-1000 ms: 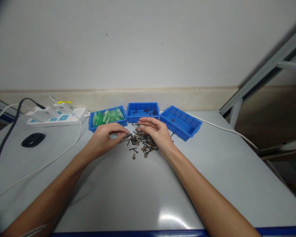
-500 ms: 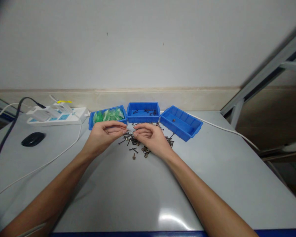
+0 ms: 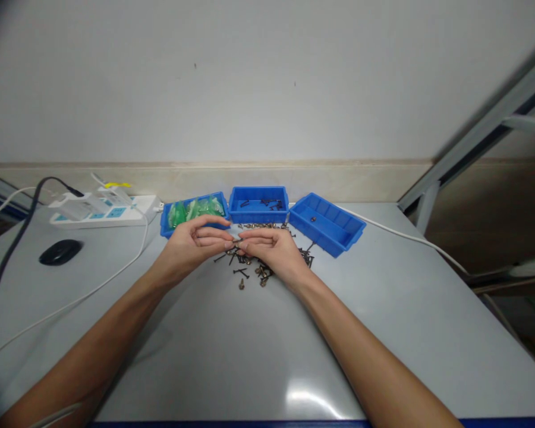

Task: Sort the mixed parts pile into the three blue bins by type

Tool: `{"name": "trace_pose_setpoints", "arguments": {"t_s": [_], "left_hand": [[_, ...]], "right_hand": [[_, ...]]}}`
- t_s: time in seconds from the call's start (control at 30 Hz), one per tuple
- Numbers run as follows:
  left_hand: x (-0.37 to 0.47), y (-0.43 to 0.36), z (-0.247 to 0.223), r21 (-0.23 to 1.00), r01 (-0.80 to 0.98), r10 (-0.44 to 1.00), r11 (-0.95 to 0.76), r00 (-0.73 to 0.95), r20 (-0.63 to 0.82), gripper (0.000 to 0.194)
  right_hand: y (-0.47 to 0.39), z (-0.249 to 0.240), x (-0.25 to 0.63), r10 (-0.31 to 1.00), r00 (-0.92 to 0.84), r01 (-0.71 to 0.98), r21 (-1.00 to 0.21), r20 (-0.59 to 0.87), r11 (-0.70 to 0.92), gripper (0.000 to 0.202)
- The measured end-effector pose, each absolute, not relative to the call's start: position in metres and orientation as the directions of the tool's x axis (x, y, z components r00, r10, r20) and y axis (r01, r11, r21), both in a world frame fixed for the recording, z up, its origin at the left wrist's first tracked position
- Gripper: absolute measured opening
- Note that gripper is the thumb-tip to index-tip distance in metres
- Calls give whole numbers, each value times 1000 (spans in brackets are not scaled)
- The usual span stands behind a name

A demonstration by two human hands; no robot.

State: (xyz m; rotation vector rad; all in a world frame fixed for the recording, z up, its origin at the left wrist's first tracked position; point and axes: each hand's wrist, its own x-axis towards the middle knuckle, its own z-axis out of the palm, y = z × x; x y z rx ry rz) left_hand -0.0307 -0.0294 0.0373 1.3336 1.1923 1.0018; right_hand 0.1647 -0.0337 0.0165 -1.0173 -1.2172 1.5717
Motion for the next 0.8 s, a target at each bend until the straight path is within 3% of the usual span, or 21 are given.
{"name": "trace_pose_setpoints", "arguments": {"t_s": [0.13, 0.2, 0.33, 0.4, 0.5, 0.8], "left_hand": [[-33, -30, 38, 987, 162, 980, -26, 201, -7, 43], [-37, -29, 37, 951, 277, 970, -139, 231, 74, 36], [-48, -25, 32, 658, 619, 893, -429, 399, 207, 13], [-49, -24, 27, 520, 680, 851, -518, 474, 228, 11], [-46, -24, 21, 416, 713, 823, -564, 527, 213, 13], [-44, -26, 28, 421, 707, 820, -569, 529, 219, 10]], "right_hand": [[-33, 18, 163, 953, -286, -149, -978, -101, -149, 32], [-29, 18, 164, 971, -225, -178, -977, -78, -119, 30], [-19, 17, 167, 994, -68, -294, -954, 91, 67, 44], [-16, 16, 169, 989, -46, -308, -944, 139, 118, 53], [-17, 15, 172, 993, -41, -285, -954, 113, 97, 53], [-26, 19, 174, 994, -96, -177, -984, 48, 31, 35]]}}
